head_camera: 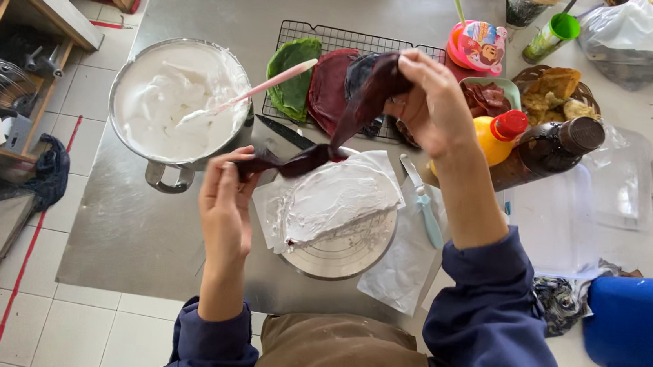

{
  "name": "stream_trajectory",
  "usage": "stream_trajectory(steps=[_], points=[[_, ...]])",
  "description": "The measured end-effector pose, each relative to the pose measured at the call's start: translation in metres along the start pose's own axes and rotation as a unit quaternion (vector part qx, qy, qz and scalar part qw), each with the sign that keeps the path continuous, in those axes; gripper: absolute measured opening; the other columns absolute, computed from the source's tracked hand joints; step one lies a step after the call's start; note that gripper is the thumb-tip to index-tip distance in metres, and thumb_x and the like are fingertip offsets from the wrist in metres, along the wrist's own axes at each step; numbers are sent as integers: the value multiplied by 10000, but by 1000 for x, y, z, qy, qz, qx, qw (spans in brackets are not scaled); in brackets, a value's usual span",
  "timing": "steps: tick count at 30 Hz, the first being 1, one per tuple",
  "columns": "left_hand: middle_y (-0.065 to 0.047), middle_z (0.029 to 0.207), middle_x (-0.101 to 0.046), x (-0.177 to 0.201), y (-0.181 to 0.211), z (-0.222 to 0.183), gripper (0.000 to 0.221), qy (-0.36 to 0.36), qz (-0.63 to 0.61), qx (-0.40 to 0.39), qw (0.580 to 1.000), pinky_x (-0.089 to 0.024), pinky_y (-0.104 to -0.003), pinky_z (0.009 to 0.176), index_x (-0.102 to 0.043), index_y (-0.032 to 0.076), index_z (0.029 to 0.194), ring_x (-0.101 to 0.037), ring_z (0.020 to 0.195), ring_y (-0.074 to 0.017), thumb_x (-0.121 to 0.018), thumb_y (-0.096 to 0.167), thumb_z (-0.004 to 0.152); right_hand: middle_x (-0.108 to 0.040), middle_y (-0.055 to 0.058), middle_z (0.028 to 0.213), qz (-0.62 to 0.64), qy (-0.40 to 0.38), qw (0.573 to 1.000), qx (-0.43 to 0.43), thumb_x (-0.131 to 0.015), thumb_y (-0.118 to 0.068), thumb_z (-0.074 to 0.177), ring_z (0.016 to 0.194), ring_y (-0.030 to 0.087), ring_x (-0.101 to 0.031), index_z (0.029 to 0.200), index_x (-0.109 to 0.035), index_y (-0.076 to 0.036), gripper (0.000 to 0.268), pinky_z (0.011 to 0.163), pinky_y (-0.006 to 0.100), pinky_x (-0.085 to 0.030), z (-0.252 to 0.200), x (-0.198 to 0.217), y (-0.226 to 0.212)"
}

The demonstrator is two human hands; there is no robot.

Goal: The person applies white frosting to the sides and top of a layered cake using a spatula and then places a dark red sheet of flavored gel or fruit leather on top, smoothing it into place by hand before adding more frosting.

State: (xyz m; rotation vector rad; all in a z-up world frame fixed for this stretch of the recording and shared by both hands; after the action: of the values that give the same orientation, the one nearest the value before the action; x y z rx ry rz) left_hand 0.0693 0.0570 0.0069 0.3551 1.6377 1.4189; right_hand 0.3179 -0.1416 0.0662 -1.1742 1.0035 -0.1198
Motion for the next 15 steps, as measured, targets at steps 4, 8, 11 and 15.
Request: stream_trajectory(steps=[4,8,11,15], points=[[-168,1270,-672,8,10,9,201,12,-117,-6,993,-542,-447,1060,-529,72,1164,-679,1107,-256,-357,174,1153,-728,61,1004,-66,50,996,31,-505,-140,1099,853,165,-700,1104,-642,-62,158,793,365,-594,35,23,-14],[-156,1254,-659,16,8,13,191,20,-217,13,976,-538,-465,1046,-484,103,1188,-687,1142,-299,-337,224,1172,-731,63,958,-57,117,990,51,-506,-143,1042,802,169,-698,1072,-654,-72,167,741,374,-596,74,67,-12],[-173,1251,-656,11,5,17,199,4,-230,31,973,-526,-467,1062,-486,97,1213,-680,1176,-284,-333,218,1179,-742,58,941,-88,156,982,60,-523,-140,1009,790,178,-717,1043,-638,-98,127,728,359,-587,108,100,6],[-190,1269,-664,-1,-2,27,203,-12,-238,47,970,-518,-470,1060,-489,95,1219,-672,1162,-290,-328,210,1171,-715,74,966,-314,100,942,70,-575,-149,1006,881,188,-691,1076,-678,-53,158,786,373,-609,149,99,45]])
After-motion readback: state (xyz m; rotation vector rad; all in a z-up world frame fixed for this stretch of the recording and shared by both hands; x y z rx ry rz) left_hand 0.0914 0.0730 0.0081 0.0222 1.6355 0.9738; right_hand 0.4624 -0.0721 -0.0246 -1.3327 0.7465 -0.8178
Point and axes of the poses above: each hand's wrist, its own z-axis towards the middle knuckle, its own x-axis out of the back of the hand, y = z × x, the point moved 9 cm from there along z, towards the middle knuckle
